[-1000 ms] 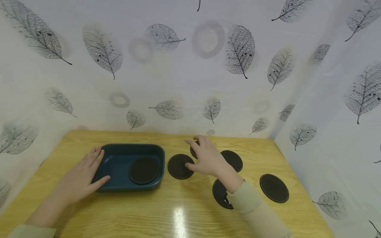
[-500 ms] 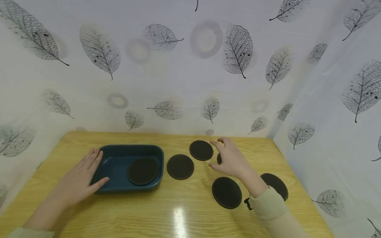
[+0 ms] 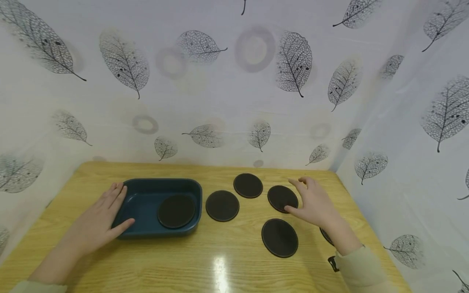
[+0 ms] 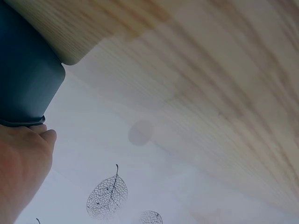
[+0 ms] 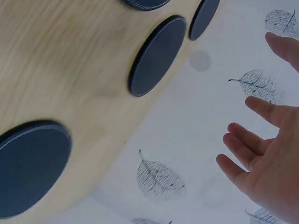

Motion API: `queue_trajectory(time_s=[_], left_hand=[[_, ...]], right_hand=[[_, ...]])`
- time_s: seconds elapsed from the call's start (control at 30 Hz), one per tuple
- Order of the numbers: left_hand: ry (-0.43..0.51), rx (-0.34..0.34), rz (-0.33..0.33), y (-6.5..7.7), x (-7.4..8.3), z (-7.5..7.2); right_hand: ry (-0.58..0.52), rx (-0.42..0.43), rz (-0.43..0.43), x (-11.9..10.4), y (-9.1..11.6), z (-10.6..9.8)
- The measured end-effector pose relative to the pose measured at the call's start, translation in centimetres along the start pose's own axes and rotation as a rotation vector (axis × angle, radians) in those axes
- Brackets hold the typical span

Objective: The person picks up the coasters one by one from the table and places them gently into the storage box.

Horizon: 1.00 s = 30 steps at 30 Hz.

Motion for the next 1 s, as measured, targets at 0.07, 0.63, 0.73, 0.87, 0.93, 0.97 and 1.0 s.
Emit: queue_trajectory(time_s=[0.07,0.63,0.73,0.87,0.93,0.97,1.0], left_hand=[[0.0,-0.001,-0.002,0.1,0.0,0.0],[0.018,-0.019,-0.012,-0.1,0.1,-0.3],[0.023,-0.031,-0.015,-0.2,0.2,-0.4],[0.025,-0.033,-0.016,-0.2,0.2,-0.5],[0.024,-0.032,-0.019,-0.1,0.2,-0.5],[0.025,-0.031,-0.021,0.0,0.1,-0.5],[0.025,-0.032,-0.023,0.0,0.1,-0.5]], right_hand=[[0.015,0.006,0.01,0.7,0.7,0.1],[0.074,-0.033,0.066,5.0,6.2,0.8],[0.07,-0.047,0.089,5.7,7.1,1.1],[0.074,-0.071,0.112,6.4,8.1,1.4],[0.079,-0.083,0.117,6.7,8.5,1.6],[0.079,-0.087,0.121,6.9,8.6,1.7],[0.077,-0.091,0.125,7.0,8.8,1.8]])
Point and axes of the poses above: each hand's wrist, its own y-axis away from the middle knuckle, its own z-axis out of the palm, x = y × z, the point moved 3 cm from there along -y, towards the middle knuckle, and after that the axes turned 11 degrees about -z, right-handed, at the moved point
